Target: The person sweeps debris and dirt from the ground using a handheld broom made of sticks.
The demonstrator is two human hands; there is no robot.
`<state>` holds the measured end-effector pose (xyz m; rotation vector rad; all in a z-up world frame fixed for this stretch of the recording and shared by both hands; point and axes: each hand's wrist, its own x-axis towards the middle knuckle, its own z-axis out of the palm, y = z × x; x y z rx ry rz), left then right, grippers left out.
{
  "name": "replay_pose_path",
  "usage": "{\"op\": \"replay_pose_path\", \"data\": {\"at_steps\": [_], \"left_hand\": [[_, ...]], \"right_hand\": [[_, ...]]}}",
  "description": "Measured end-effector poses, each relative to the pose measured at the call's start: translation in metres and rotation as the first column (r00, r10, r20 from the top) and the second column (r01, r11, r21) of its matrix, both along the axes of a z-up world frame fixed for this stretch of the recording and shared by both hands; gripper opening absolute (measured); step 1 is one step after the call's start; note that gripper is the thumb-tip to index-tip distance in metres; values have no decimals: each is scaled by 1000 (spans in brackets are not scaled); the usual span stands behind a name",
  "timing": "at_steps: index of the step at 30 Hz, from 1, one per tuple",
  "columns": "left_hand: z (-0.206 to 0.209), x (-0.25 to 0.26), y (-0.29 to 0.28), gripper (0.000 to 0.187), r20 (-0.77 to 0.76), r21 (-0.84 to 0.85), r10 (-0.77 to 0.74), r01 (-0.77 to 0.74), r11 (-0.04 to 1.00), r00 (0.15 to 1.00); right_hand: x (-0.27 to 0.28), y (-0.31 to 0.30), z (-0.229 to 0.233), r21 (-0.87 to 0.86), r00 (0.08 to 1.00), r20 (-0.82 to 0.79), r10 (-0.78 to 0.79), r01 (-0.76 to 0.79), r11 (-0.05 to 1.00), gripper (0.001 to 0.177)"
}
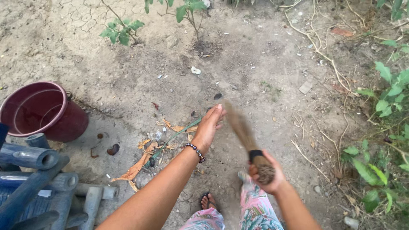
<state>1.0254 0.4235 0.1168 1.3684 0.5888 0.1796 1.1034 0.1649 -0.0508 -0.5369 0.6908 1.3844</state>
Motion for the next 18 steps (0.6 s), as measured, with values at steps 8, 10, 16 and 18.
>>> {"op": "replay_pose_path", "data": {"at_steps": [8,10,16,18], "left_hand": [[0,64,-3,82,2,-53,150,-149,987,989],[2,84,-8,82,-34,-34,161,-162,986,986],[6,148,-30,82,-16,-18,178,-178,984,984],[4,163,-36,82,-8,-27,181,-181,983,983]], "right_hand": [[167,-186,-65,-215,852,179,-491,521,826,54],[208,-209,-75,-273,845,217,-488,533,801,53],[260,-152,-88,-439,913,114,-392,400,805,46],[245,-103,-76,-405,960,42,-276,268,874,57]]}}
